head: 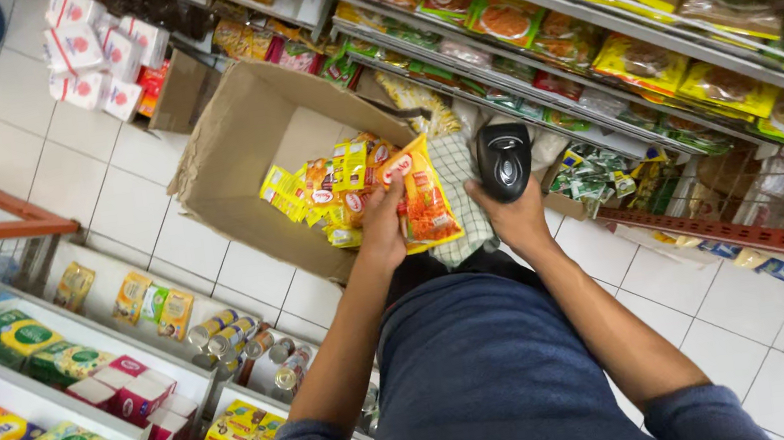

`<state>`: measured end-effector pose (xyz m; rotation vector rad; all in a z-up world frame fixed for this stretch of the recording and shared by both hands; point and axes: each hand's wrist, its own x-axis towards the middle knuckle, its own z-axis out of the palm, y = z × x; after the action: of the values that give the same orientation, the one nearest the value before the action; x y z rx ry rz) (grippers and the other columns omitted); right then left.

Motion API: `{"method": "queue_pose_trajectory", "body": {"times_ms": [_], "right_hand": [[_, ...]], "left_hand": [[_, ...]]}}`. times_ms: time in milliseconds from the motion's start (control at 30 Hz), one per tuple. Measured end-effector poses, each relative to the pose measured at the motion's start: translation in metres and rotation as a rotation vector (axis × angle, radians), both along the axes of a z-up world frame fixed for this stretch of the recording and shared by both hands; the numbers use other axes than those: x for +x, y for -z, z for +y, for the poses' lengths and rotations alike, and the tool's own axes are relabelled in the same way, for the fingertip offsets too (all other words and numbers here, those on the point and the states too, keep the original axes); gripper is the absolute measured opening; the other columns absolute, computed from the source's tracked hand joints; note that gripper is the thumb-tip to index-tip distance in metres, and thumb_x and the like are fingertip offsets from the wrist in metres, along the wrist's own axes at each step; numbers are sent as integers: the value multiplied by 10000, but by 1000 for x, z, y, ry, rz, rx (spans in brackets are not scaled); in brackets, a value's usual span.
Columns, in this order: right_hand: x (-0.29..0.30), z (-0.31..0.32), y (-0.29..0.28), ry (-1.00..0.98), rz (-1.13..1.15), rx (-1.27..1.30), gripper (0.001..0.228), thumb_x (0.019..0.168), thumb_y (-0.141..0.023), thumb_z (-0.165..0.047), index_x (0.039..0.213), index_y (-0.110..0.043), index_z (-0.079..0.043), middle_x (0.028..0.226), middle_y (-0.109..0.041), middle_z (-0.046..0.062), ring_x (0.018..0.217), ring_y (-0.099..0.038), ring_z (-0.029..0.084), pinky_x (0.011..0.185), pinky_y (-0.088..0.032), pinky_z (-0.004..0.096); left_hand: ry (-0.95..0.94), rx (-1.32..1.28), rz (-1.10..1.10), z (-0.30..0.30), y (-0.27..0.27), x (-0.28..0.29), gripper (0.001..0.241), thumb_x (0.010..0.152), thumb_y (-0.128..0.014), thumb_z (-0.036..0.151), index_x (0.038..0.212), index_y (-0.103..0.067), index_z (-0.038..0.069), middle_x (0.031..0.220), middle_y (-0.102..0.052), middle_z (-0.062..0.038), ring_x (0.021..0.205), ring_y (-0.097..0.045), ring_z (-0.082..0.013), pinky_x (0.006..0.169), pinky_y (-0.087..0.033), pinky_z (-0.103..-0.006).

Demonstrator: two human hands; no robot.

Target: The person picks up yellow seasoning packets from a cardboard box, scans them with a handheld barcode scanner, and places them onto a store shelf.

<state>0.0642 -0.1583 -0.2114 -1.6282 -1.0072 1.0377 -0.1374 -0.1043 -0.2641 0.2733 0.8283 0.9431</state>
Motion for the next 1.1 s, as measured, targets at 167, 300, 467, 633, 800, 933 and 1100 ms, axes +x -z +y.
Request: {"method": "queue_pose_trajectory", "body": {"times_ms": [167, 300, 467, 633, 800, 933, 1100], "right_hand": [[-40, 44, 20, 22, -172, 259, 327, 868, -838, -118, 1100, -626, -27, 950, -698, 79, 816, -656, 207, 741, -533, 361], [-68, 75, 71, -60, -390, 252, 373, 751, -731, 22, 1101, -604, 1, 1032, -626, 211, 954, -620, 431, 817, -514, 471], [-68, 79, 107, -206, -461, 241, 421, 679, -720, 26, 1088, -624, -6, 1026, -616, 214, 991, -598, 464, 854, -496, 491], [-52, 68, 87, -41, -203, 19, 321, 885, -835, -149, 1132, -680, -16, 993, -683, 157, 911, -653, 331, 795, -522, 411], [-25, 27, 50, 218, 777, -90, 279, 923, -718, -103, 1187, -632, -76, 993, -695, 45, 906, -653, 152, 790, -559, 316], [-5, -2, 45, 191, 671, 56, 349, 897, -773, 8, 1206, -620, -41, 1073, -654, 26, 994, -639, 150, 882, -547, 298], [4, -17, 32, 397, 414, 67, 271, 877, -777, 21, 1116, -659, -25, 1009, -696, 46, 881, -675, 160, 802, -573, 316]], "left_hand": [[-294, 131, 183, 20, -7, -30, 369, 1056, -573, 282, 1303, -580, 9, 1216, -698, -93, 1066, -697, -178, 954, -586, -376], [-482, 87, 381, 25, 3, -62, 354, 1068, -543, 286, 1280, -603, 9, 1175, -707, -117, 1011, -703, -209, 908, -592, -399], [-466, 126, 113, 22, 2, -87, 325, 1046, -581, 215, 1324, -560, 48, 1258, -667, -97, 1119, -679, -197, 981, -572, -390], [-285, 210, 67, 27, -5, -60, 419, 957, -658, 17, 1349, -521, 63, 1281, -645, -85, 1160, -654, -200, 1038, -549, -395], [-138, 279, 97, 24, 0, -12, 491, 936, -721, -42, 1381, -519, 0, 1291, -649, -105, 1175, -648, -221, 1071, -529, -388], [48, 339, 244, 19, -5, 21, 563, 922, -738, 12, 1431, -498, 2, 1325, -642, -86, 1204, -629, -177, 1061, -518, -356], [202, 402, 725, 9, -22, 54, 876, 811, -821, 47, 1500, -284, 112, 1351, -493, -57, 1173, -540, -153, 940, -530, -374]]}}
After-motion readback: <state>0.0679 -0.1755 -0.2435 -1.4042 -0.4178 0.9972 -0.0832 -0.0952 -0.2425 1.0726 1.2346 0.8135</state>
